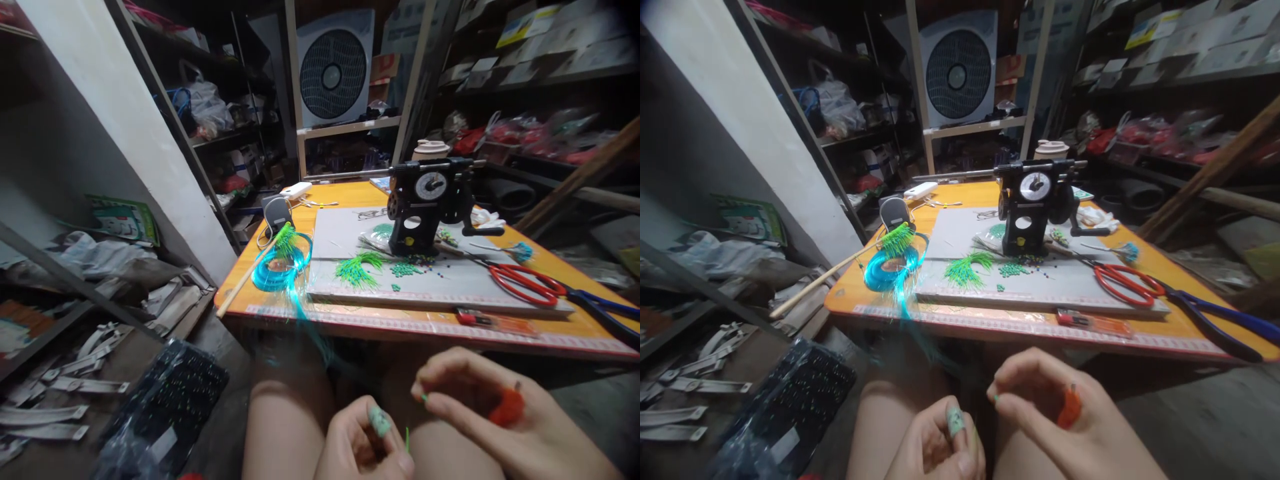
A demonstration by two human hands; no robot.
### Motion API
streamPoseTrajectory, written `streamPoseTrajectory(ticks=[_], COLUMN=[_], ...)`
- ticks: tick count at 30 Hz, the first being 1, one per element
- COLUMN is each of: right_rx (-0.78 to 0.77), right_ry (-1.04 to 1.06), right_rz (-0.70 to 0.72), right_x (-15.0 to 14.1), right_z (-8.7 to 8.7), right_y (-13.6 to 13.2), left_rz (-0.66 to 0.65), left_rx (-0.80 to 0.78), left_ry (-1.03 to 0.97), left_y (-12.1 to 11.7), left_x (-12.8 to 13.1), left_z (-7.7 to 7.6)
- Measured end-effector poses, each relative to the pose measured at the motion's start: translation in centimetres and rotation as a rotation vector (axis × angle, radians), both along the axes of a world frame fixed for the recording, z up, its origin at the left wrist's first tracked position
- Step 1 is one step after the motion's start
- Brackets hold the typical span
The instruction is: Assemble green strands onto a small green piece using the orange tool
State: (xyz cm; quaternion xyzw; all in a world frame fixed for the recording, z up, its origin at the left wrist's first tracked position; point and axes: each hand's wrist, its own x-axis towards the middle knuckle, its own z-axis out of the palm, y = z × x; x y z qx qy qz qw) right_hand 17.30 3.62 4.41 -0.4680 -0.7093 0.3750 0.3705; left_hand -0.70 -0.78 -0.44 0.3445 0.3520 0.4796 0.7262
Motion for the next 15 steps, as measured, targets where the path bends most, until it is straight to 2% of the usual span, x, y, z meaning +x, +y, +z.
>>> streamPoseTrajectory(ticks=[3, 5, 9, 15], right_rx=[-0.372, -0.462, -0.492, -0.498], right_ry=[0.322, 0.431, 0.518, 0.48], right_rz=[0.044, 0.072, 0.086, 0.098], right_x=[-0.5, -0.6, -0.5, -0.3], right_z=[-1.5, -2.1, -2.1, -1.5], right_y=[-2.0, -2.4, -2.7, -3.2], left_rz=[-0.092, -0.144, -0.201, -0.206], left_rx=[-0.048, -0.096, -0.129, -0.112], left_ry=[-0.01, -0.03, -0.064, -0.082], left_y=[-0.4, -0.7, -1.1, -1.4], left_x=[0.1, 0.2, 0.3, 0.3], left_z=[0.8, 1.1, 1.4, 1.3])
